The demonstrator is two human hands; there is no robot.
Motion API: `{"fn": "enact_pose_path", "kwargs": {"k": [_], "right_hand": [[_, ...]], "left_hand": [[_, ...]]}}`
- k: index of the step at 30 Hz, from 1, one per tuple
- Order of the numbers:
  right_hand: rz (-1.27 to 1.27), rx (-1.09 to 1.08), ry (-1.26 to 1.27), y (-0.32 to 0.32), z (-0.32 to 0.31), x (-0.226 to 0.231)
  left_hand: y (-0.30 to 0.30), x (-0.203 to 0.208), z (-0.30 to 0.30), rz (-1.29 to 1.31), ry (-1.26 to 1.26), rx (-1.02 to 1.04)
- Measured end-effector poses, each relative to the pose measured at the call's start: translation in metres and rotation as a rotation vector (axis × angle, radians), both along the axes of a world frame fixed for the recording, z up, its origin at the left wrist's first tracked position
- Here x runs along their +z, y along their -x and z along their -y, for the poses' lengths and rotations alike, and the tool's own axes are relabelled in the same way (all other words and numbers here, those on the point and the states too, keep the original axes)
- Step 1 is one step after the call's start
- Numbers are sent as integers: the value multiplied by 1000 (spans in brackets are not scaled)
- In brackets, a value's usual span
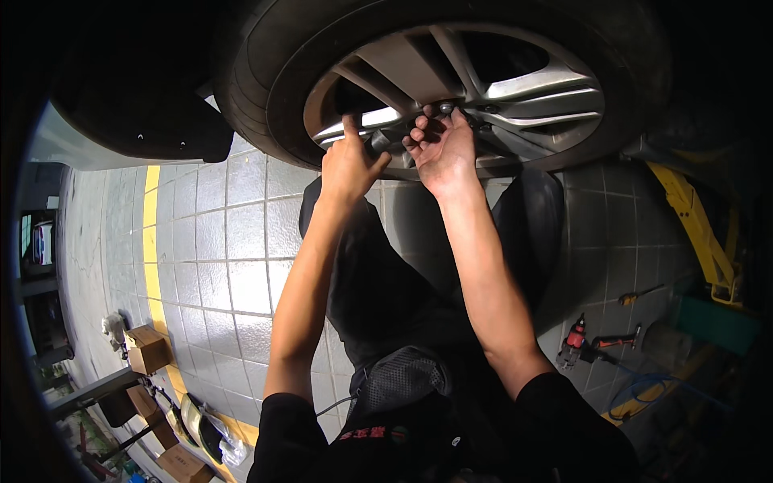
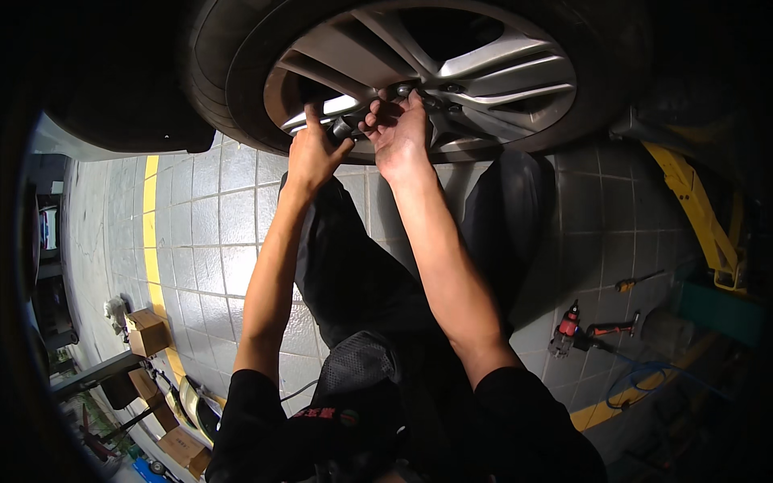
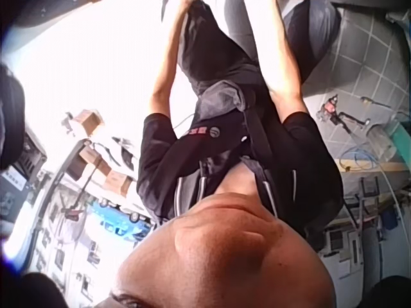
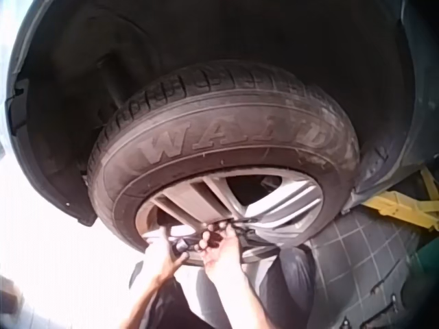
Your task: The person installs a car wheel onto a vehicle hub, hand-tightens the lug nuts, and then uses a pneumatic impact wrench to fully tighten them.
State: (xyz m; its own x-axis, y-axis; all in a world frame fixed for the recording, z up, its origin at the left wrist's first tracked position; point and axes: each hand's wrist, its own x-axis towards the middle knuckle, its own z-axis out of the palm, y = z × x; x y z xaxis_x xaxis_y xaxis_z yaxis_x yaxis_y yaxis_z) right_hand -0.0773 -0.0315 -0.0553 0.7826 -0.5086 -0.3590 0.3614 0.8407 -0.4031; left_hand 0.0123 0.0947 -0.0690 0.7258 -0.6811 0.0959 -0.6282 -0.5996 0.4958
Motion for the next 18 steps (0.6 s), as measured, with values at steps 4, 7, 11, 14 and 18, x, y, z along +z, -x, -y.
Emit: {"fn": "enact_pose_path", "kwargs": {"k": [4, 7, 11, 14, 18], "right_hand": [[-218, -120, 61, -5, -4, 12], [-122, -41, 1, -2, -3, 7], [-196, -83, -35, 2, -3, 19], [-168, -84, 24, -2, -2, 8], [-188, -40, -49, 2, -6, 19]], "left_hand": [[10, -15, -7, -138, 340, -9], [32, -10, -7, -363, 703, -14], [43, -19, -17, -554, 685, 97], [56, -12, -16, -950, 711, 213], [58, -12, -15, -1188, 831, 196]]}}
